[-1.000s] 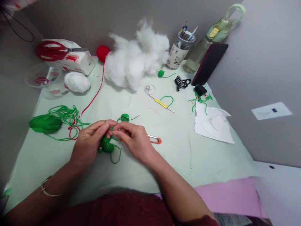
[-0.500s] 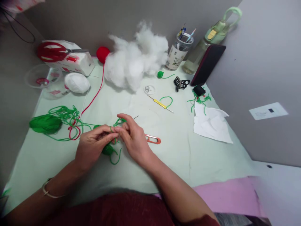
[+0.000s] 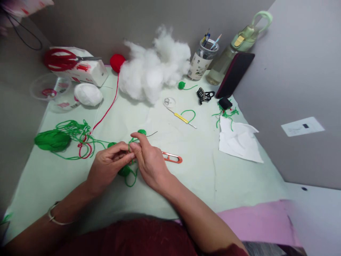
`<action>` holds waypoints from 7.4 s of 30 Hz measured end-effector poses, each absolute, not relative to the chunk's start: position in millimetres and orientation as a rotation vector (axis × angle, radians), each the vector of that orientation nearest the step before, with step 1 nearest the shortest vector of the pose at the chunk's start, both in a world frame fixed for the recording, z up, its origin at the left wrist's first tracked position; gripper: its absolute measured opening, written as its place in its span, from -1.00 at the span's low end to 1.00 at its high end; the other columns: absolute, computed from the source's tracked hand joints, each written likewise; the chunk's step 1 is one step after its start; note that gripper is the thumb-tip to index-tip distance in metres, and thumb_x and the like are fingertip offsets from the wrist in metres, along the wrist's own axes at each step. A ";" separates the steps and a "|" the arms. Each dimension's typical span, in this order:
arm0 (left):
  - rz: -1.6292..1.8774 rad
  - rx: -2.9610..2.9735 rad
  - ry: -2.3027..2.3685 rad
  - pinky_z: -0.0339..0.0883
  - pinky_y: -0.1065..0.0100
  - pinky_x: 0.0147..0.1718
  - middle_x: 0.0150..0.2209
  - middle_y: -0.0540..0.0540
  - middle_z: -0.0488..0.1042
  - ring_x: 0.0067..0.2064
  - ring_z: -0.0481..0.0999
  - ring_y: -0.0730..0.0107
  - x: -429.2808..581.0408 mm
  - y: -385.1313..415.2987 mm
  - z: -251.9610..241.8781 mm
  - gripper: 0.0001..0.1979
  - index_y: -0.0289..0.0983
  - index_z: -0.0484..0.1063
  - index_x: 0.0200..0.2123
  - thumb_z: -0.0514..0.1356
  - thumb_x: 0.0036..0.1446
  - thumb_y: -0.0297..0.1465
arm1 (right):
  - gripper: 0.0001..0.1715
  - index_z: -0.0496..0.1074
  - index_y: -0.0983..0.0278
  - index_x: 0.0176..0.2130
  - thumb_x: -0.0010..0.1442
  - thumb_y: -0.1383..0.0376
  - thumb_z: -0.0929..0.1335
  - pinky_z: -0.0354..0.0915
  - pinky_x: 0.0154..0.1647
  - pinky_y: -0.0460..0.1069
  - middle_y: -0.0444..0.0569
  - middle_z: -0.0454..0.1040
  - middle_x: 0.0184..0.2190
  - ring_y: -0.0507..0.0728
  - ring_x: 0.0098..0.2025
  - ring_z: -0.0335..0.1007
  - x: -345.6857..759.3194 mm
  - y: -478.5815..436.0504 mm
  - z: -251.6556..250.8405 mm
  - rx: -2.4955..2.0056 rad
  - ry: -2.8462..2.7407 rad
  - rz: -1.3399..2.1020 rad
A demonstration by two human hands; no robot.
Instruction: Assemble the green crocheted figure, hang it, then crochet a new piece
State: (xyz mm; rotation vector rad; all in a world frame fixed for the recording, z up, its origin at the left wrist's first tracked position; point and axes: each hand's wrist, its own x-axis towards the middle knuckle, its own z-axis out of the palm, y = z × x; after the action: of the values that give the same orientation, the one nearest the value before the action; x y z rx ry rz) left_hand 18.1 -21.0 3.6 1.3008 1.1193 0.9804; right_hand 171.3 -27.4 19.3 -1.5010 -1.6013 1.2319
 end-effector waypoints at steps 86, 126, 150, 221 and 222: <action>0.922 2.438 1.399 0.31 0.08 -0.09 0.11 -0.26 0.49 -0.08 0.44 0.09 8.8 -16.8 -4.9 -0.61 -0.24 0.49 0.15 0.04 0.35 -0.52 | -0.75 0.43 0.27 -0.38 0.29 0.18 0.35 0.05 -0.51 -0.08 -0.25 0.22 -0.63 -0.03 -0.56 0.06 172.1 -16.5 14.3 -1.234 -1.272 1.471; 0.931 1.961 1.332 0.28 0.09 0.11 0.08 -0.14 0.54 0.06 0.44 0.17 0.7 -8.9 -0.5 -0.75 -0.19 0.60 -0.11 0.12 0.32 -0.47 | -0.81 0.46 0.25 -0.33 0.30 0.21 0.35 0.08 -0.51 -0.09 -0.23 0.27 -0.61 -0.02 -0.56 0.14 168.5 -17.6 0.0 -1.327 -1.288 1.233; 0.991 1.210 1.269 0.31 0.21 0.09 0.05 -0.10 0.51 0.15 0.46 0.14 -2.6 -9.0 0.4 -0.90 -0.20 0.45 -0.39 0.26 0.19 -0.38 | -0.74 0.53 0.21 -0.27 0.40 0.27 0.28 0.20 -0.35 -0.06 -0.06 0.61 -0.41 0.04 -0.44 0.43 166.2 -26.1 -6.3 -1.385 -1.888 0.527; 0.494 1.702 0.987 0.35 0.22 0.06 -0.04 -0.05 0.52 0.03 0.52 0.22 -10.3 2.5 -0.6 -0.72 -0.11 0.53 -0.02 0.21 0.21 -0.45 | -0.75 0.40 0.23 -0.41 0.14 0.23 0.51 0.36 -0.58 -0.12 -0.14 0.62 -0.37 -0.05 -0.60 0.42 190.2 -10.4 25.2 -0.921 -0.813 1.533; 0.487 1.713 0.990 0.35 0.22 0.06 -0.05 -0.05 0.52 0.02 0.51 0.22 -10.3 2.7 -0.3 -0.72 -0.13 0.53 -0.02 0.21 0.21 -0.45 | -0.74 0.39 0.23 -0.41 0.13 0.23 0.52 0.35 -0.59 -0.12 -0.14 0.62 -0.38 -0.05 -0.60 0.42 190.9 -10.0 25.7 -0.917 -0.812 1.526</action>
State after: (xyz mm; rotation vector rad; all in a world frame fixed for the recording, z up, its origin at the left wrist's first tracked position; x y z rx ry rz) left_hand -10.3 2.7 -0.3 1.7125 0.9900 0.4873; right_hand 190.9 -10.0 25.7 -0.9172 -0.8122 1.5258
